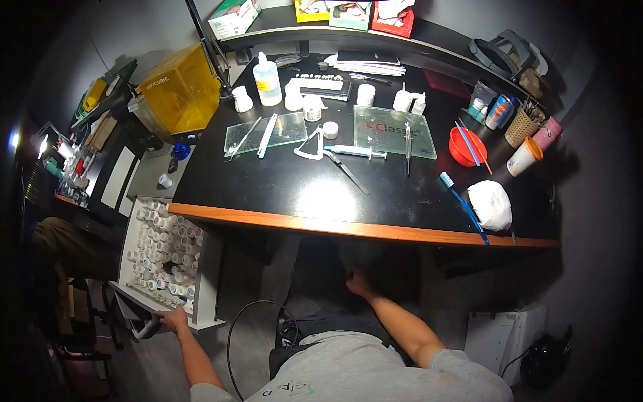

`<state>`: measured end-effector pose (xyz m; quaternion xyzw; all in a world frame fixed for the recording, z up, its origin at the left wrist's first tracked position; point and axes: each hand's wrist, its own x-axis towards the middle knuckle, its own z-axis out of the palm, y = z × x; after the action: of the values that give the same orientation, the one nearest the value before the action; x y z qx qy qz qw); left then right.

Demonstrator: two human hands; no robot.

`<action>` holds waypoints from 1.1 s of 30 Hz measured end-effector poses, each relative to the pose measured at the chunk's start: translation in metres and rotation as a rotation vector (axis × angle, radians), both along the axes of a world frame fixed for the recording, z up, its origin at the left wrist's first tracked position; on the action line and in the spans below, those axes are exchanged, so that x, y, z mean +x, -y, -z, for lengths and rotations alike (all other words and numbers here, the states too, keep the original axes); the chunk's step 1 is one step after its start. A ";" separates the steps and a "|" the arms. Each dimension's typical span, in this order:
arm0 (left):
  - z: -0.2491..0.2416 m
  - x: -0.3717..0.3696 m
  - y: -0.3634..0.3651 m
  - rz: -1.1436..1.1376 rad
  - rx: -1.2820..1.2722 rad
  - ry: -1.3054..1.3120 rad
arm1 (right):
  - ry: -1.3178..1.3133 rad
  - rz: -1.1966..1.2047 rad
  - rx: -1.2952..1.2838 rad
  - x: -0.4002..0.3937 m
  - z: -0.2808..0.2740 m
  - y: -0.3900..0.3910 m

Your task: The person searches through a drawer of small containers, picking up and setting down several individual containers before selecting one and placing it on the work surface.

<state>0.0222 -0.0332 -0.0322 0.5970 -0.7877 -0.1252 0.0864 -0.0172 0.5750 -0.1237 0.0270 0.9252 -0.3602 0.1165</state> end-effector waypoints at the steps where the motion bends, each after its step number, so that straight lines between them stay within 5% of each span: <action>1: 0.003 0.001 0.001 0.003 -0.002 -0.010 | -0.003 -0.019 0.011 0.000 -0.001 0.000; 4: -0.001 0.000 -0.001 0.011 0.022 -0.032 | -0.055 -0.042 -0.151 0.020 -0.033 0.006; 8: 0.000 0.002 0.000 0.016 -0.003 -0.018 | -0.197 -0.436 -0.349 0.029 -0.228 0.008; 12: -0.004 0.001 -0.004 0.017 -0.009 0.019 | -0.876 -0.041 -0.180 0.026 -0.320 -0.003; 19: 0.003 0.003 0.002 0.036 -0.031 -0.021 | -1.139 0.374 -0.077 -0.016 -0.316 -0.017; 33: 0.009 0.006 0.007 0.086 -0.054 0.001 | -1.140 0.347 0.349 -0.050 -0.293 -0.005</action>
<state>0.0279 -0.0398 -0.0408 0.5600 -0.8159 -0.1071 0.0965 -0.0676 0.5798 0.1696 -0.0012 0.8692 -0.1751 -0.4624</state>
